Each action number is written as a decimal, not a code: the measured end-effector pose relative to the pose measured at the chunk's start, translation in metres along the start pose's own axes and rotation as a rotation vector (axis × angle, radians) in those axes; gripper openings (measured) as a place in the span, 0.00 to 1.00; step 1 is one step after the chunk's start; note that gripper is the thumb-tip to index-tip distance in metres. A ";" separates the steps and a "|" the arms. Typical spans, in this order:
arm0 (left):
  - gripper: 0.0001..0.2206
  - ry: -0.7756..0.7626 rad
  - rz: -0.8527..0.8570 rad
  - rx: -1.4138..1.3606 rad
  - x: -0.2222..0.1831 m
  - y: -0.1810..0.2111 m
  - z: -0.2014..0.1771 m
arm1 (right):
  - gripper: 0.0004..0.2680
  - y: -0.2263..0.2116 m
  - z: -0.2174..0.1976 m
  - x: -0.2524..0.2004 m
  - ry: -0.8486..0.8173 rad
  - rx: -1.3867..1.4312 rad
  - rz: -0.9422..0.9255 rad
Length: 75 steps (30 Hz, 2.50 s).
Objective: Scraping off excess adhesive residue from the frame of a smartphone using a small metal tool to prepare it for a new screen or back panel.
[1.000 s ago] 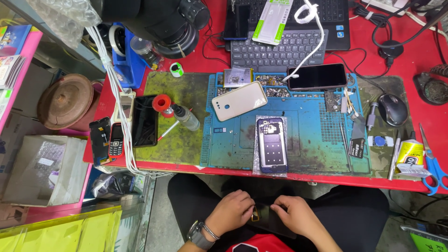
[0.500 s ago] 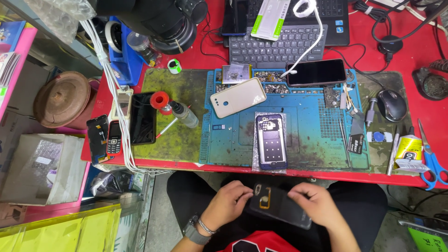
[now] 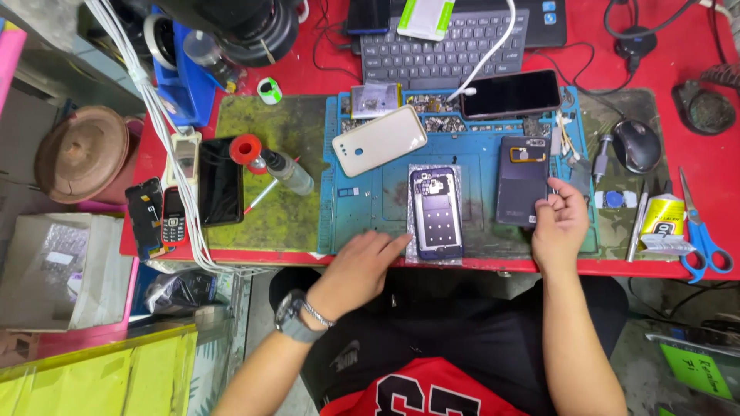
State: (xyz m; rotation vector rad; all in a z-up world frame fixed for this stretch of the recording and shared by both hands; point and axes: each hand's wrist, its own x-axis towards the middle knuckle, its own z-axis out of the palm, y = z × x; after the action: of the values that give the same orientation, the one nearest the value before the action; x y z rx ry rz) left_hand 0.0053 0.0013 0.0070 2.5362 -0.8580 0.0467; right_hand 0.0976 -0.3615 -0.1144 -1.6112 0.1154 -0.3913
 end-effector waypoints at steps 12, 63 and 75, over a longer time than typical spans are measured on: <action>0.24 -0.144 0.634 0.775 0.118 -0.013 0.028 | 0.15 0.018 -0.007 -0.003 -0.057 0.019 -0.106; 0.45 -0.177 -0.011 0.109 0.109 -0.016 0.039 | 0.16 0.043 -0.020 0.001 0.080 0.190 -0.166; 0.42 0.029 -0.096 -0.067 0.064 -0.026 0.040 | 0.17 0.033 -0.020 0.000 0.030 0.167 -0.141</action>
State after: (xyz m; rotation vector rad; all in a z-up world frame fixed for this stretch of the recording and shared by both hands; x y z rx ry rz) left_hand 0.0676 -0.0348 -0.0285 2.5043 -0.7142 0.0246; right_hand 0.0961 -0.3830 -0.1462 -1.4534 -0.0081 -0.5208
